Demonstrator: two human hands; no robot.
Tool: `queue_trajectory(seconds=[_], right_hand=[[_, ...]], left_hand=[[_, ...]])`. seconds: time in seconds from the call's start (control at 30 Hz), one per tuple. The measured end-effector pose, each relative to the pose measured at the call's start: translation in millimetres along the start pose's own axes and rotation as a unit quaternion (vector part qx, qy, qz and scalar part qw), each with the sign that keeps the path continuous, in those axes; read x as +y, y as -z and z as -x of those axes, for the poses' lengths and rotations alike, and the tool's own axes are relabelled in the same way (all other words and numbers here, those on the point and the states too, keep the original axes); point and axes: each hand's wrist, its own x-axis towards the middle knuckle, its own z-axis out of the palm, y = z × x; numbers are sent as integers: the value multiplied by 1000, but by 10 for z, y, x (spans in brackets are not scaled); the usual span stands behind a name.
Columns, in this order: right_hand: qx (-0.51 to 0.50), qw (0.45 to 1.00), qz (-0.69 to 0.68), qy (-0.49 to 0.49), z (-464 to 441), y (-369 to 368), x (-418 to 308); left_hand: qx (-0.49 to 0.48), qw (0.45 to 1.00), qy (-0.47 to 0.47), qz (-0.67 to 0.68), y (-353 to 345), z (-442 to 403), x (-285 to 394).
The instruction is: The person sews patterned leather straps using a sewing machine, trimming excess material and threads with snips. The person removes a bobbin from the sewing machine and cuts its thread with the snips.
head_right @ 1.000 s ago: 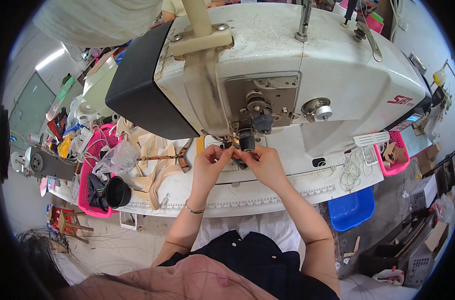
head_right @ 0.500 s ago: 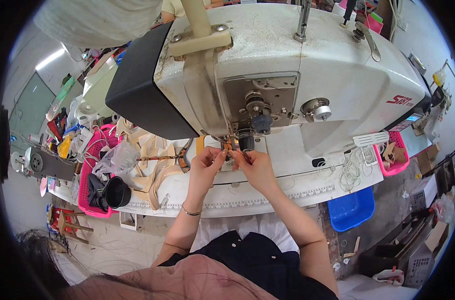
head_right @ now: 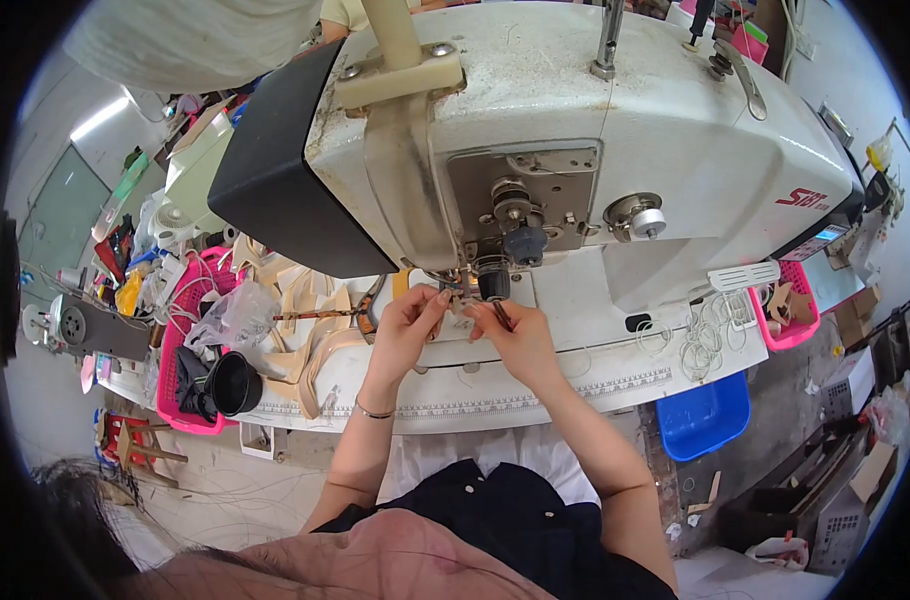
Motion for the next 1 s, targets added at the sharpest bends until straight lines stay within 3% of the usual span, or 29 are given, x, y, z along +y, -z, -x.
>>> queue_trajectory(seconds=[0.17,0.87,0.97,1.0], right_hand=[[5,1000,5,-25,131,128,-13],[28,998,-16,-58,253,172,9],[45,996,-26,-65,275,181,74],[52,995,-21,-80,286,203,86]], left_hand=[[-36,999,5,-1,138,-262,-1],[18,995,41,85,42,-345,21],[-34,996,46,61,191,-431,-144],[46,995,59,62,176,-458,-121]])
